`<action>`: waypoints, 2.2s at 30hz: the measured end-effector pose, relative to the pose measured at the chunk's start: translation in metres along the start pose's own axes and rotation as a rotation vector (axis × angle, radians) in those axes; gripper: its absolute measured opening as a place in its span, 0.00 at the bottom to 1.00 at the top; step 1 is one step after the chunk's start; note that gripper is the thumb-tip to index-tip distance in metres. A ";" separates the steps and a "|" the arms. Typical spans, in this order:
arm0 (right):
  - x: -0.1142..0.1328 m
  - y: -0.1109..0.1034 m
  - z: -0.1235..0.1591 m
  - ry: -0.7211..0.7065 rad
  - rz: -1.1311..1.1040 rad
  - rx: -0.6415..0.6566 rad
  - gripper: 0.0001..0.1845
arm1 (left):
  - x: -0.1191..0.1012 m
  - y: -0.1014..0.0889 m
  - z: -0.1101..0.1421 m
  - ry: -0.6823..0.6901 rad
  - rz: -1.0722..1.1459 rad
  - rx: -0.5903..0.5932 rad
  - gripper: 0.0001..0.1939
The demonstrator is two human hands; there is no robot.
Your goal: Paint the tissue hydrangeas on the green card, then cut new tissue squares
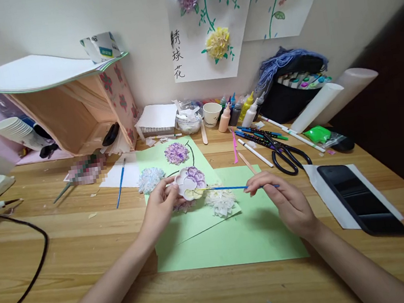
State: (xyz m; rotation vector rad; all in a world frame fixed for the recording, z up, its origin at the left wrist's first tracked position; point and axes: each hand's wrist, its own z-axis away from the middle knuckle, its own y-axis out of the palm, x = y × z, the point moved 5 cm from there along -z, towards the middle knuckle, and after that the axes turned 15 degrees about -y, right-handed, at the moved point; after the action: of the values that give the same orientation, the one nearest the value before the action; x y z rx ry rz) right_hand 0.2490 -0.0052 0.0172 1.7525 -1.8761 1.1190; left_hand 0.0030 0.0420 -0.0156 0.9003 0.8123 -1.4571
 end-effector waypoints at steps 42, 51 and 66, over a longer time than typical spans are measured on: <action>-0.052 -0.026 -0.042 0.069 -0.343 -0.159 0.46 | -0.076 0.082 0.000 -0.124 0.063 0.158 0.18; -0.056 -0.042 -0.050 0.118 -0.318 0.018 0.45 | -0.088 0.090 -0.013 -0.114 -0.156 0.207 0.17; -0.049 -0.036 -0.049 0.085 -0.172 0.100 0.38 | -0.093 0.097 -0.027 -0.064 -0.405 0.373 0.12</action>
State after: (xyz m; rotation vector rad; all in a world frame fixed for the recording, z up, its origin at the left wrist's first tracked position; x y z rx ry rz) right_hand 0.2795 0.0665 0.0251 1.8487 -1.6121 1.2188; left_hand 0.1035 0.1013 0.0560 0.9954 0.7122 -2.0294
